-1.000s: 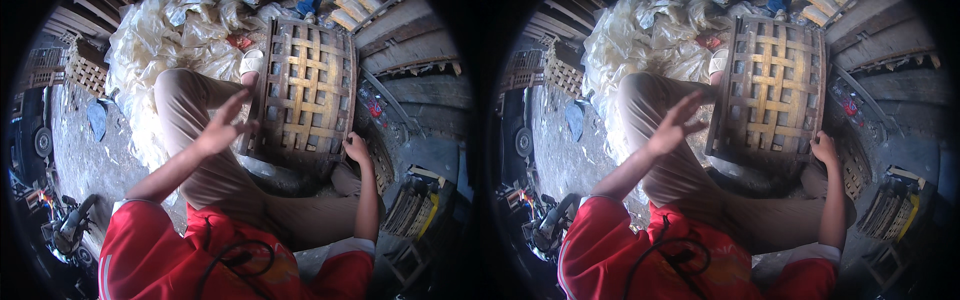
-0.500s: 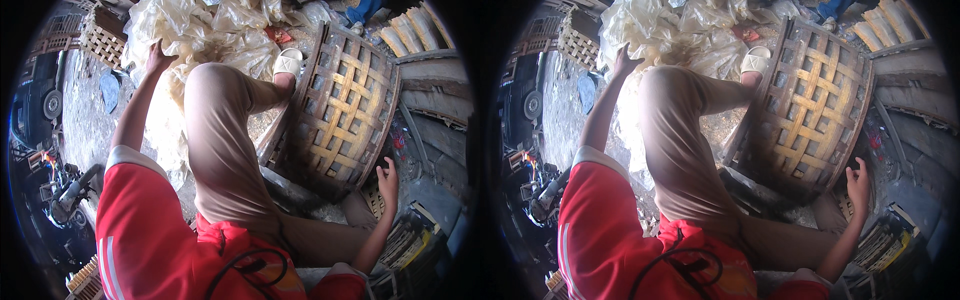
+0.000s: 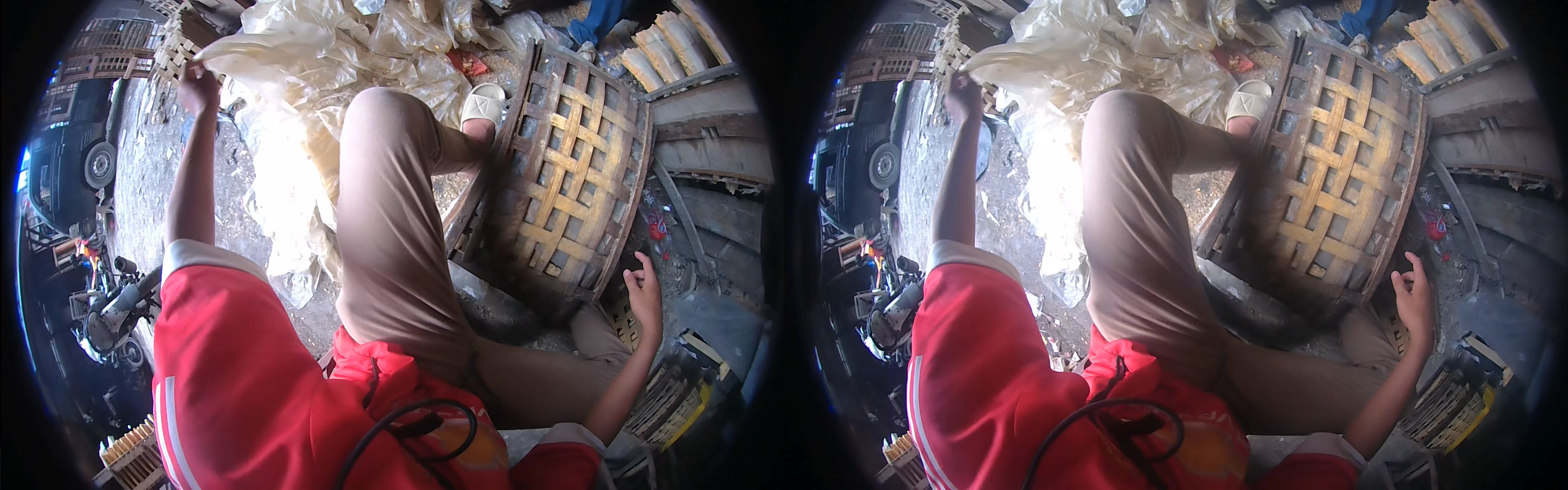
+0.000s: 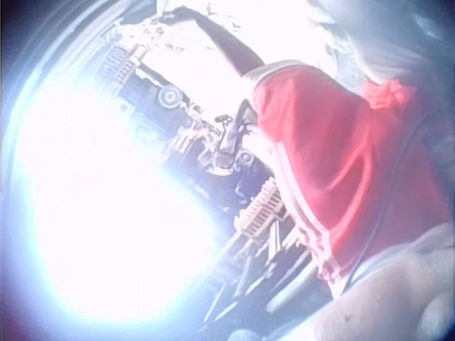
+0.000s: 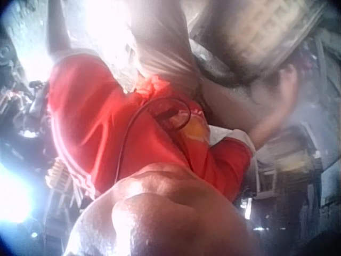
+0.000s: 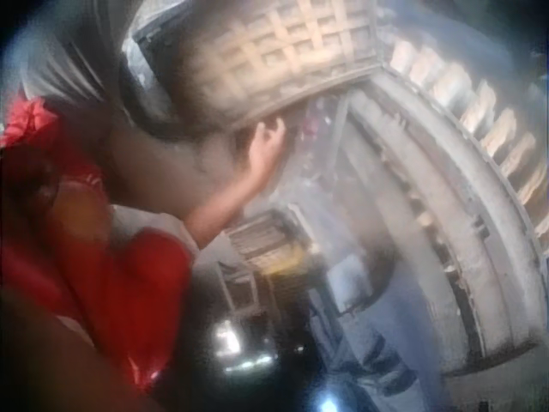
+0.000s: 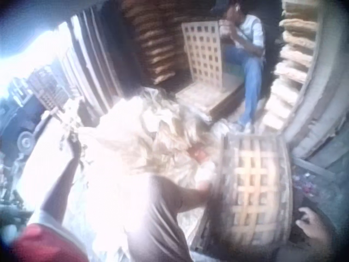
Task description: The person sits on the floor and assembles a woven basket by fitting a lattice panel into a frame. They handle the basket parts and a plastic bag, then place the assembled basket aside.
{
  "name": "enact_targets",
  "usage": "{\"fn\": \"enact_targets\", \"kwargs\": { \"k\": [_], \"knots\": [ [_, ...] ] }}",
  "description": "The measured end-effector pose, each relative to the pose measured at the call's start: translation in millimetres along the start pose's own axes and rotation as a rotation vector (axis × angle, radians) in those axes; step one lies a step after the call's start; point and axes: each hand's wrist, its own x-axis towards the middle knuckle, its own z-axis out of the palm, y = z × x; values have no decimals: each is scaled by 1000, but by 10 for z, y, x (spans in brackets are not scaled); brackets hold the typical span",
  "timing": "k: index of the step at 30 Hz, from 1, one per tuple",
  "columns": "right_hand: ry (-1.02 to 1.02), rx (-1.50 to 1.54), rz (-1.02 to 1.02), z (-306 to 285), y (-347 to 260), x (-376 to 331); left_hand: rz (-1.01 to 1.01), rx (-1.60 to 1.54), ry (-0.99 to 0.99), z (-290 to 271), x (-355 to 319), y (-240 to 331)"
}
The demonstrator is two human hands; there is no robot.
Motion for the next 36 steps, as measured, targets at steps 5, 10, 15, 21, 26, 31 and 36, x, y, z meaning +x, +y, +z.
{"fn": "enact_targets", "kwargs": {
  "k": [5,10,15,21,26,31,36],
  "knots": [
    [66,40,-68,-128,-173,-164,245,245,-78,-1710,20,-561],
    [72,45,-150,-132,46,-164,236,247,-596,-2409,-463,-1594],
    [104,35,-184,-183,80,-195,215,337,-362,-2723,-547,-2191],
    [72,90,-154,-320,214,-390,32,64,-302,-2363,-366,-2004],
    [148,77,-273,-74,423,-189,161,195,-403,-2306,171,-2319],
    [154,67,-182,-285,398,-419,-96,-165,-588,-2103,-86,-1606],
    [103,140,-189,-233,299,-446,-342,-358,-487,-2432,-153,-566]
  ]
}}
